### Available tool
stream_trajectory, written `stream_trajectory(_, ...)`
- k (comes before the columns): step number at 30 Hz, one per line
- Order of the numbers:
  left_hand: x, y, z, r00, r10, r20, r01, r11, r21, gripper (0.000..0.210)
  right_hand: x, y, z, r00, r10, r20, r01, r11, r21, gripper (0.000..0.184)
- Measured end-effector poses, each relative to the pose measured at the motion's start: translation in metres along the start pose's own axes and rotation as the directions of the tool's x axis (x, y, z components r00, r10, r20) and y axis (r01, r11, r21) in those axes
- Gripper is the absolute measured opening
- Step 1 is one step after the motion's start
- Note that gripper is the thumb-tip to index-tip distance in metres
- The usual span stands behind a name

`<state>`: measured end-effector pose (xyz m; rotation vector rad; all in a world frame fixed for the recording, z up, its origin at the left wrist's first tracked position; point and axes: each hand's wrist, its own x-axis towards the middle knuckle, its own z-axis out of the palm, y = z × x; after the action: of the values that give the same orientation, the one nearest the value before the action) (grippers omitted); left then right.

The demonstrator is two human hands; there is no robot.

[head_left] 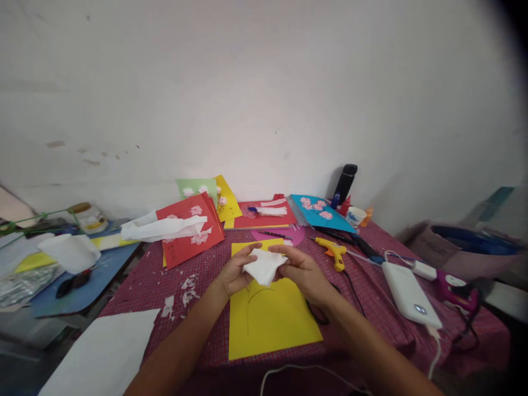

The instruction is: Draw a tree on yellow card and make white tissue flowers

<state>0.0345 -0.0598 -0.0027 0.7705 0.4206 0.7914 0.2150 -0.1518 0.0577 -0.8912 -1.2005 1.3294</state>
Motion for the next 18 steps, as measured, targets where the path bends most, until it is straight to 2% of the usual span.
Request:
stream_trajectory(4,-0.002,0.001,0.005,0.999,-0.043,0.014,0.043,0.999,0.004,0.046,0.003,-0.005,0.002,1.0,-0.027,0.006,0.028,0.997,-0.074,0.033)
stream_trajectory(9,-0.003,0.001,0.008,0.998,-0.062,-0.022,0.062,0.998,0.017,0.051,-0.001,-0.002,0.0,0.999,-0.032,0.004,0.032,0.984,-0.175,0.025)
stream_trajectory(14,0.003,-0.002,0.001,0.993,-0.003,-0.114,-0.006,0.997,-0.079,0.043,-0.006,0.013,-0.008,0.996,-0.069,-0.06,0.052,0.968,-0.247,0.022)
stream_trajectory(18,0.005,-0.004,-0.001,0.987,0.007,-0.159,-0.033,0.986,-0.166,0.036,-0.002,0.027,-0.007,0.987,-0.114,-0.112,0.091,0.977,-0.191,0.02)
